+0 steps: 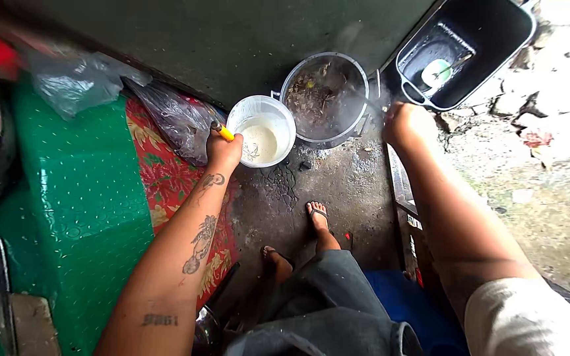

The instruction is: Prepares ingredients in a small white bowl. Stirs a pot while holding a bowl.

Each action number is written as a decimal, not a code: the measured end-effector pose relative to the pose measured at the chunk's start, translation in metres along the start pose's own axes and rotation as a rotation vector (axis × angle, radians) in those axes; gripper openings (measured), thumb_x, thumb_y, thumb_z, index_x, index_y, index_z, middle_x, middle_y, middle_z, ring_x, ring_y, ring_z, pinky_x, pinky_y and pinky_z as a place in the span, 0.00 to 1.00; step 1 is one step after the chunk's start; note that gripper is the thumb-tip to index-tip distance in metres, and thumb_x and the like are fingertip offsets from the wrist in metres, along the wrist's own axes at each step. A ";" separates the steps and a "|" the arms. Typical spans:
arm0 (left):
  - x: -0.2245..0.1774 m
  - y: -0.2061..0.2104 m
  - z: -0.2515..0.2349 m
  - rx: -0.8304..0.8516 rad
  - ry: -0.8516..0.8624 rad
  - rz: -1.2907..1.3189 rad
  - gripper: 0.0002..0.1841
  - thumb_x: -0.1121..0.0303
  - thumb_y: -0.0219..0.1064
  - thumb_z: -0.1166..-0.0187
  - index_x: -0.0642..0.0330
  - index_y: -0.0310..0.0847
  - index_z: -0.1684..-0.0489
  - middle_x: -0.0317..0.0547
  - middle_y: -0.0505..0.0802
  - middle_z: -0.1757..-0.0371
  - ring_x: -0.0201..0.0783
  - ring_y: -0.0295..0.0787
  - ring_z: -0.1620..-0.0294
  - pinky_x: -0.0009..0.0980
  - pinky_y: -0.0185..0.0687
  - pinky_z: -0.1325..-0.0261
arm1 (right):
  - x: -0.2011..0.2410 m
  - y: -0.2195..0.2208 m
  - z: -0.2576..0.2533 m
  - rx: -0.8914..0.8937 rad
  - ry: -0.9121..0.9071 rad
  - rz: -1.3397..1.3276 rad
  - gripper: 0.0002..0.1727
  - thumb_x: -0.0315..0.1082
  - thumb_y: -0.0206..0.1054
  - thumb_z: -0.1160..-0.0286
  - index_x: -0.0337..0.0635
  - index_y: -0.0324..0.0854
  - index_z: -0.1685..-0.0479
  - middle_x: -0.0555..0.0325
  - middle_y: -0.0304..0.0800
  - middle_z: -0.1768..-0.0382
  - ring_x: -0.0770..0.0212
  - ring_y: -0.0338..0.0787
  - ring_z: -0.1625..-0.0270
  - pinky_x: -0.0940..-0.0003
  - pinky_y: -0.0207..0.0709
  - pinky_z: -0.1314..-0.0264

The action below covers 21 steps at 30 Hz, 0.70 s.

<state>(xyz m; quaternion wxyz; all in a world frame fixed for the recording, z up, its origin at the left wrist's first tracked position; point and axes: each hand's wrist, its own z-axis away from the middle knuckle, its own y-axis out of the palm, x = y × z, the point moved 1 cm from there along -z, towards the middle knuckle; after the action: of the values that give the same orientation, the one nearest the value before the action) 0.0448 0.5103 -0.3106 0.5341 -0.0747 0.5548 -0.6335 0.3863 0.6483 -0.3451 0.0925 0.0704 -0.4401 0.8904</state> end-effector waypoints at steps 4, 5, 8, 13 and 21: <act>-0.015 0.000 -0.007 0.046 0.018 -0.088 0.31 0.68 0.67 0.26 0.60 0.71 0.18 0.60 0.88 0.34 0.52 0.86 0.32 0.54 0.78 0.30 | 0.047 -0.005 -0.010 0.014 -0.017 0.041 0.13 0.30 0.63 0.22 0.29 0.85 0.47 0.27 0.88 0.44 0.25 0.87 0.37 0.24 0.77 0.47; -0.020 0.001 -0.008 0.055 0.011 -0.117 0.31 0.68 0.67 0.25 0.60 0.71 0.18 0.59 0.88 0.34 0.52 0.85 0.32 0.55 0.77 0.30 | 0.062 -0.002 -0.012 0.041 -0.031 0.063 0.14 0.28 0.63 0.23 0.29 0.85 0.46 0.27 0.88 0.42 0.26 0.87 0.37 0.25 0.78 0.47; -0.029 0.004 -0.010 0.062 -0.003 -0.172 0.29 0.67 0.66 0.24 0.59 0.74 0.20 0.61 0.89 0.37 0.54 0.87 0.37 0.57 0.79 0.35 | 0.097 0.011 -0.008 0.108 -0.129 0.172 0.12 0.24 0.61 0.23 0.27 0.84 0.47 0.28 0.87 0.42 0.27 0.88 0.38 0.29 0.80 0.50; -0.034 0.007 -0.010 0.067 -0.002 -0.219 0.29 0.67 0.65 0.23 0.59 0.72 0.18 0.59 0.88 0.33 0.52 0.84 0.29 0.55 0.74 0.26 | 0.096 0.044 0.012 0.160 -0.412 0.408 0.13 0.19 0.58 0.21 0.18 0.78 0.42 0.23 0.81 0.41 0.24 0.84 0.38 0.31 0.80 0.50; -0.029 0.003 -0.015 0.073 -0.007 -0.216 0.28 0.68 0.67 0.24 0.58 0.75 0.21 0.60 0.88 0.34 0.54 0.84 0.31 0.57 0.74 0.28 | 0.060 -0.033 0.048 0.165 -0.458 0.559 0.06 0.18 0.62 0.25 0.29 0.85 0.61 0.31 0.88 0.57 0.28 0.90 0.50 0.32 0.80 0.60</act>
<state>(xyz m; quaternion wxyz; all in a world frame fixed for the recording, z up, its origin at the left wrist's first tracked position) 0.0484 0.5428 -0.3044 0.4669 -0.1167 0.5181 -0.7071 0.3376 0.6356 -0.2783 -0.2609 0.1520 -0.3784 0.8750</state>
